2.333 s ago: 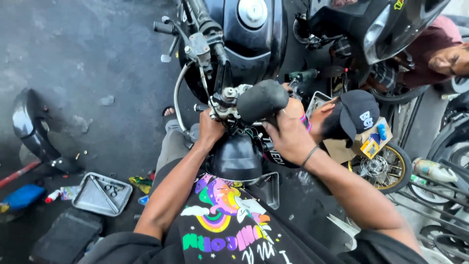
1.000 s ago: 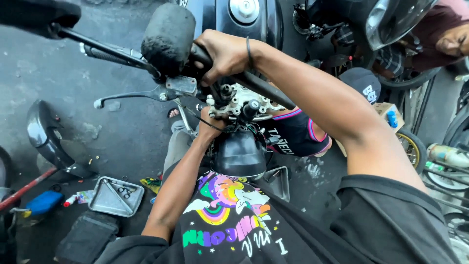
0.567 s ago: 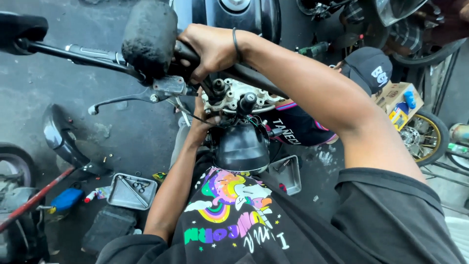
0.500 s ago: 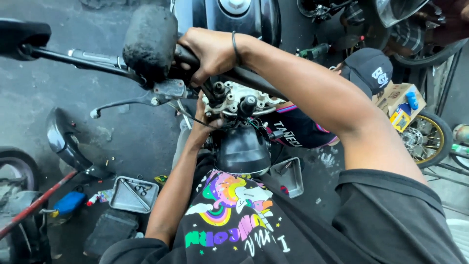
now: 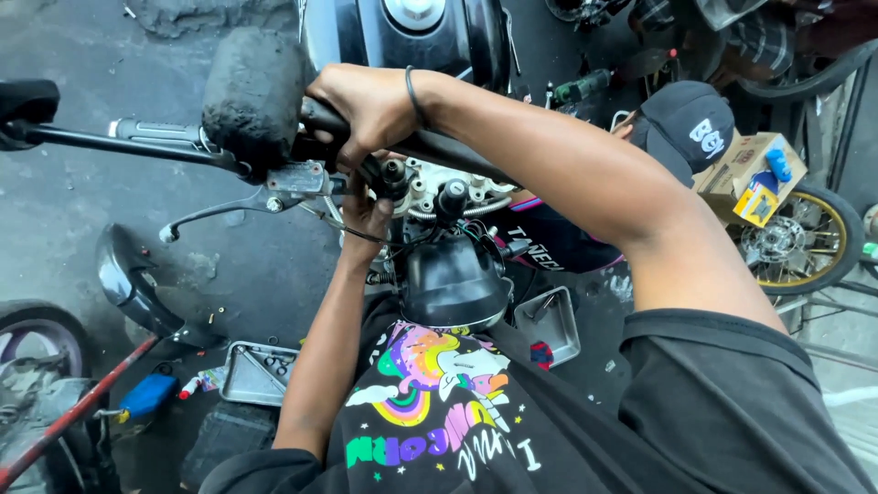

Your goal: Securing the front fork of a motorcycle using a hammer and bolts to ensure proper assembly.

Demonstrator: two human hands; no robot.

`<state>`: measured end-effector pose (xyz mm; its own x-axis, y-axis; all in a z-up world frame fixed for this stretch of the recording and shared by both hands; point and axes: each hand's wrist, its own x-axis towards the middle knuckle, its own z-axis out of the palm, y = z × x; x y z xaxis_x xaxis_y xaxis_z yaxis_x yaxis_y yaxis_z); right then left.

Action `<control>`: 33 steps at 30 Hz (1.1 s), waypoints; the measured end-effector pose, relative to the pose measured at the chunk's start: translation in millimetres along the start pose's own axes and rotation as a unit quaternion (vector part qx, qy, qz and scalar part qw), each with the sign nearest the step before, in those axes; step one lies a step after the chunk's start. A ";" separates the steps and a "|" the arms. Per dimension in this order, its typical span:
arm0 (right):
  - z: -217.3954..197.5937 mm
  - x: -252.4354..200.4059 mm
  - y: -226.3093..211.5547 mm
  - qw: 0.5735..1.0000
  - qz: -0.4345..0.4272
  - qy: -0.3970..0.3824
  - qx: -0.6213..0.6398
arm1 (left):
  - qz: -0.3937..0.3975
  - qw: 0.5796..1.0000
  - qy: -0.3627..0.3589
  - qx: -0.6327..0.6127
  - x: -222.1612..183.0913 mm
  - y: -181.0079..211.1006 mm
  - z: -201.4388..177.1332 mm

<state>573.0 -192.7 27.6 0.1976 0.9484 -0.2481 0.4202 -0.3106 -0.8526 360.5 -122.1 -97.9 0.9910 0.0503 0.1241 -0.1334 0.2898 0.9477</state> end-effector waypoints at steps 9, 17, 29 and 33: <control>6.2 3.0 1.6 1.000 0.000 0.005 0.014 | -0.071 0.994 0.033 0.082 -12.7 -34.7 -21.4; 15.5 -4.8 0.1 0.999 0.020 0.024 -0.005 | -0.061 0.991 0.019 0.117 2.8 -20.6 -10.8; 13.1 -178.2 -64.9 0.953 0.187 0.187 -0.149 | 0.067 0.988 -0.047 0.131 30.1 17.1 3.9; 50.7 -200.2 -53.3 0.938 0.300 0.149 -0.083 | 0.089 0.985 -0.005 0.149 25.4 -4.0 3.2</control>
<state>466.2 -362.7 99.4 0.6717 0.5464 -0.5002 0.2806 -0.8126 -0.5109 386.3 -125.1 -97.7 0.9527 0.0641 0.2970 -0.2966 -0.0161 0.9549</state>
